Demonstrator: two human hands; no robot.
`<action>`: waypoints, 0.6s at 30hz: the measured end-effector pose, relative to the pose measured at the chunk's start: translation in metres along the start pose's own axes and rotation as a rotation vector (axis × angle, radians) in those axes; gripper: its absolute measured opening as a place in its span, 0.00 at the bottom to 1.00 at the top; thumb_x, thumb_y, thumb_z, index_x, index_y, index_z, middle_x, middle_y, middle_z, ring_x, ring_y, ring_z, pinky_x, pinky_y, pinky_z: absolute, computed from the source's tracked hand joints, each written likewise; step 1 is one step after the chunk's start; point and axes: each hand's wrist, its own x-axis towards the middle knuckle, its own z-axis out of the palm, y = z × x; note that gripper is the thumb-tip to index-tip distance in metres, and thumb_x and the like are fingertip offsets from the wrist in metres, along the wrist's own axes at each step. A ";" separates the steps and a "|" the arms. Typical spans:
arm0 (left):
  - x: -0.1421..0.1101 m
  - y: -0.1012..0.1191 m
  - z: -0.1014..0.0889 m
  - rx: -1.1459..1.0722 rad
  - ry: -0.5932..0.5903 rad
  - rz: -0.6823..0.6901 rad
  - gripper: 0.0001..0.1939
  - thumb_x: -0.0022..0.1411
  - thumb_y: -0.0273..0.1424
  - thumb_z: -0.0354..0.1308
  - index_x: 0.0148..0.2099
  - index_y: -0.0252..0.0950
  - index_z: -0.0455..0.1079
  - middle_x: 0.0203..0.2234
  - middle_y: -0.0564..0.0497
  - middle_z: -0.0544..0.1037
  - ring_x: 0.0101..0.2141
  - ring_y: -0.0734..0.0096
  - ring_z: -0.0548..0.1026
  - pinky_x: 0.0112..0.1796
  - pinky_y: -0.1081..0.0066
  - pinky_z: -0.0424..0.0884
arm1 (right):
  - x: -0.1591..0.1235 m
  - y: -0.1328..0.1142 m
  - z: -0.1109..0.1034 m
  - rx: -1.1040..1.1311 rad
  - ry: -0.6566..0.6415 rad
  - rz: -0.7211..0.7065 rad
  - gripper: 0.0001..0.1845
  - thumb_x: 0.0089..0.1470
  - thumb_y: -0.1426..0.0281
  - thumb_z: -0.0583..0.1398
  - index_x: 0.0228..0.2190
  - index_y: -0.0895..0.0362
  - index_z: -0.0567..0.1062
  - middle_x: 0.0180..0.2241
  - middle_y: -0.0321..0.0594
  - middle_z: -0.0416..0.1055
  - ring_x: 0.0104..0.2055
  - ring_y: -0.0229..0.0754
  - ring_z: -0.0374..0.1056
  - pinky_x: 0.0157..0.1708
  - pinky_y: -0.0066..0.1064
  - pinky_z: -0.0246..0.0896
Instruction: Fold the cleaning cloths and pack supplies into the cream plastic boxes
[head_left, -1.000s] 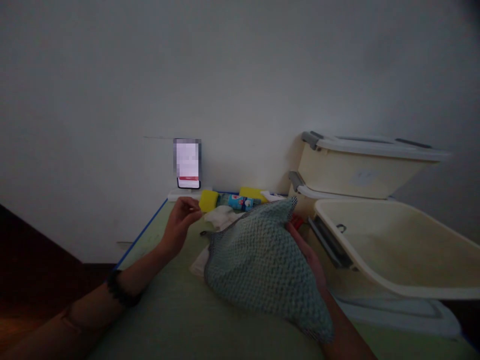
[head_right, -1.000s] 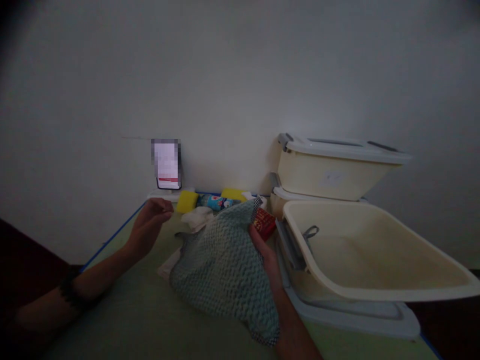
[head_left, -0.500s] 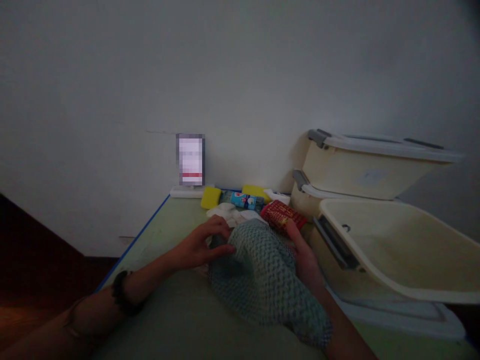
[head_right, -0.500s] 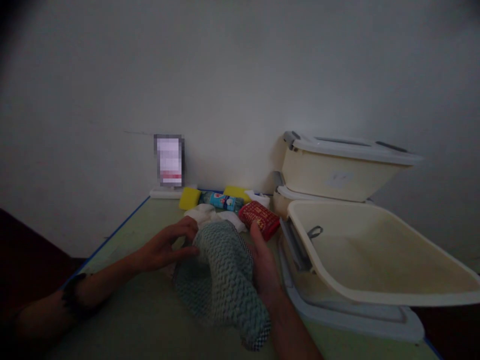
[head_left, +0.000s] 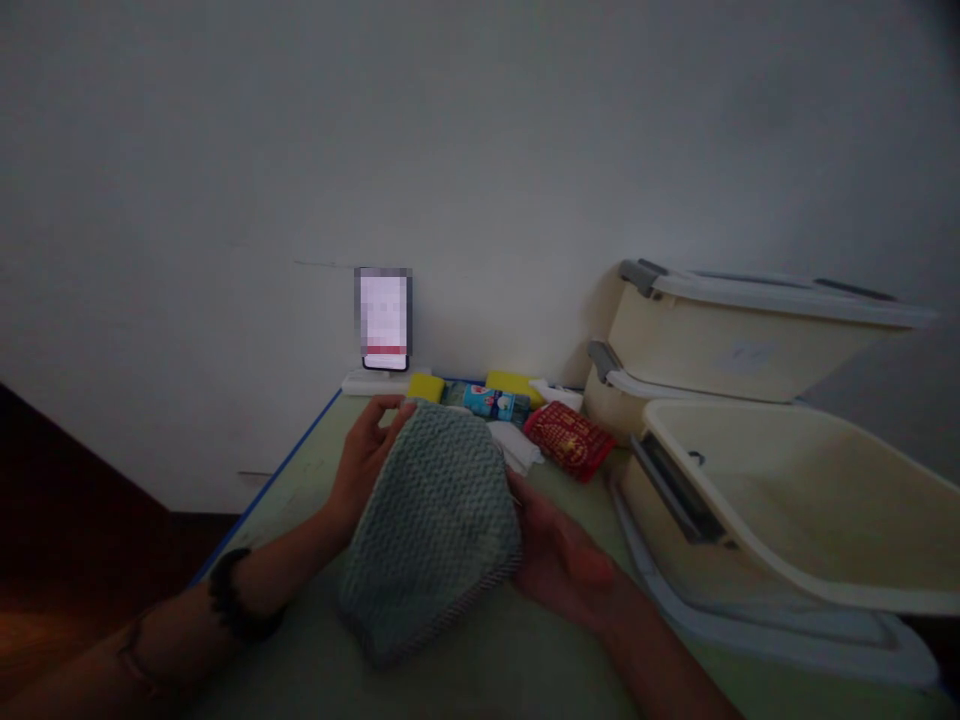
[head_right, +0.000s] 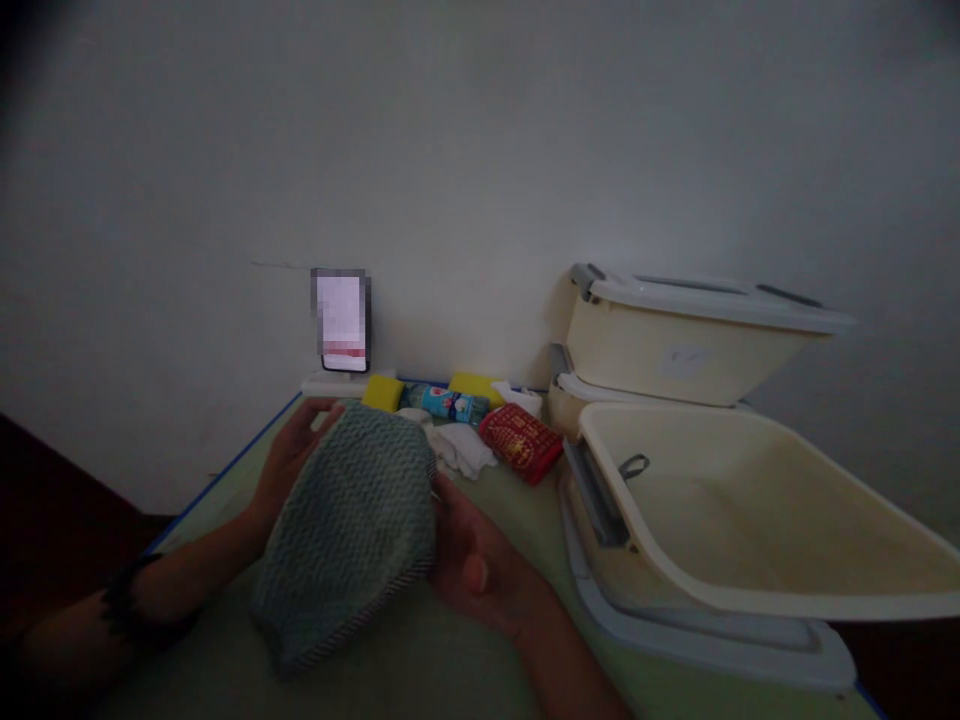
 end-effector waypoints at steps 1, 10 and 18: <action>0.002 -0.001 -0.001 -0.017 0.007 -0.006 0.08 0.53 0.34 0.62 0.34 0.39 0.65 0.13 0.59 0.69 0.13 0.77 0.64 0.14 0.79 0.57 | 0.003 0.000 0.000 -0.021 -0.012 0.009 0.43 0.14 0.65 0.74 0.40 0.56 0.75 0.40 0.45 0.76 0.45 0.50 0.69 0.46 0.39 0.63; 0.009 -0.003 0.001 -0.181 -0.186 -0.451 0.08 0.51 0.30 0.62 0.35 0.32 0.72 0.27 0.49 0.77 0.27 0.70 0.74 0.27 0.74 0.68 | 0.020 -0.017 -0.002 0.157 0.361 -0.174 0.10 0.45 0.67 0.64 0.33 0.54 0.77 0.36 0.36 0.78 0.41 0.43 0.72 0.45 0.37 0.64; 0.007 -0.008 -0.009 -0.194 -0.472 -0.584 0.21 0.52 0.35 0.62 0.48 0.33 0.71 0.45 0.41 0.75 0.42 0.59 0.74 0.41 0.66 0.69 | 0.020 -0.022 0.002 0.188 0.249 -0.202 0.16 0.44 0.54 0.62 0.31 0.53 0.77 0.32 0.36 0.77 0.43 0.43 0.70 0.47 0.36 0.62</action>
